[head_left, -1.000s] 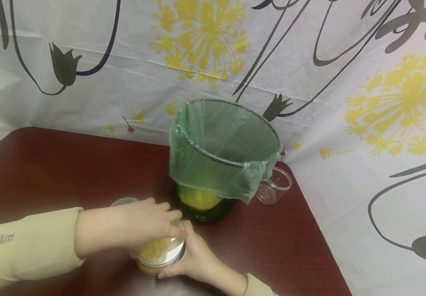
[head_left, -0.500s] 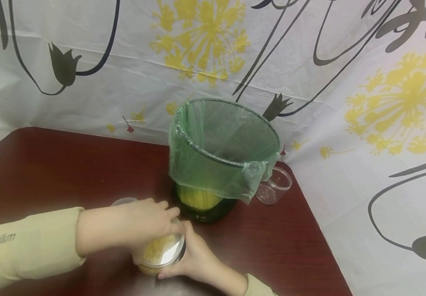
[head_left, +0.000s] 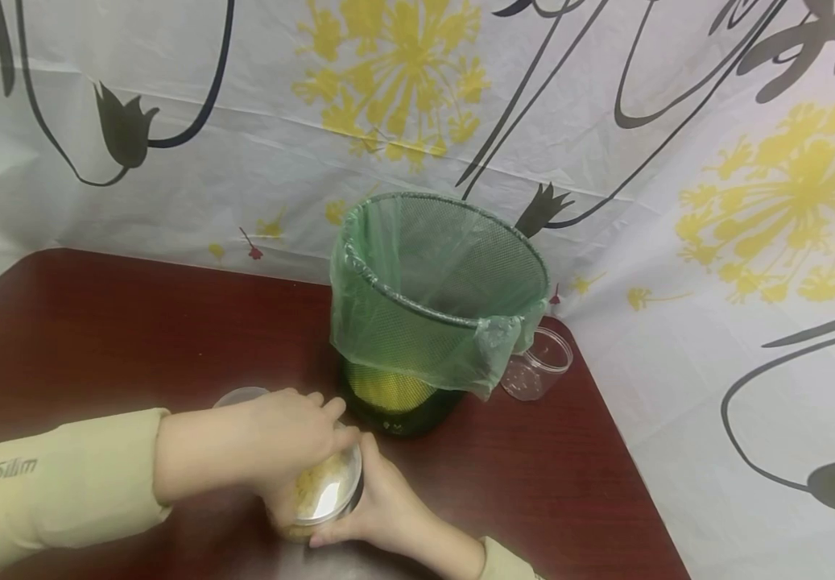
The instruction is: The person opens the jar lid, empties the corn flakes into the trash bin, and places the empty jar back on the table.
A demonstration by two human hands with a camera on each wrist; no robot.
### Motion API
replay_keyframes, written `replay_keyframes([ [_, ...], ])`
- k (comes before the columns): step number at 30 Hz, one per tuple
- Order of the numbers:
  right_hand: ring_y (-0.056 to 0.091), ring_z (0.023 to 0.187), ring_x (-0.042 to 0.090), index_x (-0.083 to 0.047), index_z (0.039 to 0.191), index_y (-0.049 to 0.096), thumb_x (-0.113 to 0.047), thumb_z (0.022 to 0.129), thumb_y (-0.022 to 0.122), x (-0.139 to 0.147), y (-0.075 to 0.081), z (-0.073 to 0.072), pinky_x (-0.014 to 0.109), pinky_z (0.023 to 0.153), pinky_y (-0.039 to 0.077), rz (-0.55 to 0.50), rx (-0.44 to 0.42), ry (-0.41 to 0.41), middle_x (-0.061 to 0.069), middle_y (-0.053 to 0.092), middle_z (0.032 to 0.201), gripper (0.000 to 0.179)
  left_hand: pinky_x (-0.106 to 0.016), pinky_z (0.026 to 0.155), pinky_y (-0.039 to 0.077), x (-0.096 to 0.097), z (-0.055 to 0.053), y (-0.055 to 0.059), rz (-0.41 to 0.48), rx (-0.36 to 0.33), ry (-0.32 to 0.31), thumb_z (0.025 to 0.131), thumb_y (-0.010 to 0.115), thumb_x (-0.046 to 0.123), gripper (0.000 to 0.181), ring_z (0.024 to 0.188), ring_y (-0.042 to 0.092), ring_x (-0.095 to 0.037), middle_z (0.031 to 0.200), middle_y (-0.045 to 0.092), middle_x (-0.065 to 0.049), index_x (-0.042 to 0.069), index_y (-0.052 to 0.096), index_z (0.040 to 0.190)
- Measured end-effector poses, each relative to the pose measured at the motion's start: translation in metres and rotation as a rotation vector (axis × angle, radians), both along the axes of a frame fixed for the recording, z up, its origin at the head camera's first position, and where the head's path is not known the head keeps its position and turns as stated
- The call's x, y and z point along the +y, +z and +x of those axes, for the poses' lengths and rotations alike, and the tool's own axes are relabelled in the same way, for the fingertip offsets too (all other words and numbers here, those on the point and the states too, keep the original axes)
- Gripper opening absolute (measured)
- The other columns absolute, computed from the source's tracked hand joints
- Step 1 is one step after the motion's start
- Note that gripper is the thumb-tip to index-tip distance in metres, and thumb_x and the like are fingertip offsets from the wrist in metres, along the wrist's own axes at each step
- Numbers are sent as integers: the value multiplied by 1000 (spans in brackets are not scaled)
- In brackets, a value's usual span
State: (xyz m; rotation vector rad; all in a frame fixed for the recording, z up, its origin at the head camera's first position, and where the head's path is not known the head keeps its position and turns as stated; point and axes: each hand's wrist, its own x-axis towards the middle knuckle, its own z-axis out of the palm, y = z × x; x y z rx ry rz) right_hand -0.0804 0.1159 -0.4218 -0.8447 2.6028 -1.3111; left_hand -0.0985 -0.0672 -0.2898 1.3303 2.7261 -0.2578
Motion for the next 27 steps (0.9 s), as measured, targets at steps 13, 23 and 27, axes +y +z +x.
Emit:
replay_keyframes([
  [13, 53, 109, 8, -24, 133, 32, -42, 52, 94, 1, -2, -1, 28, 92, 45, 1, 10, -6, -8, 53, 121, 104, -35, 60, 47, -5, -1, 2, 2, 111, -90, 42, 80, 69, 89, 81, 54, -18, 91, 53, 1, 24, 60, 117],
  [23, 50, 115, 10, -22, 135, 34, -41, 54, 93, 0, 0, -1, 32, 95, 43, 15, 45, 18, -9, 48, 128, 102, -36, 70, 46, -3, 0, 8, -44, 20, -203, 42, 95, 42, 96, 100, 50, -18, 117, 50, 9, 44, 53, 128],
  [27, 51, 115, 9, -21, 136, 32, -42, 54, 93, 1, 0, 0, 32, 95, 43, 22, 42, 15, -11, 48, 128, 104, -34, 67, 47, -3, 1, 6, -30, -7, -215, 45, 96, 37, 94, 98, 51, -18, 119, 50, 9, 45, 54, 129],
])
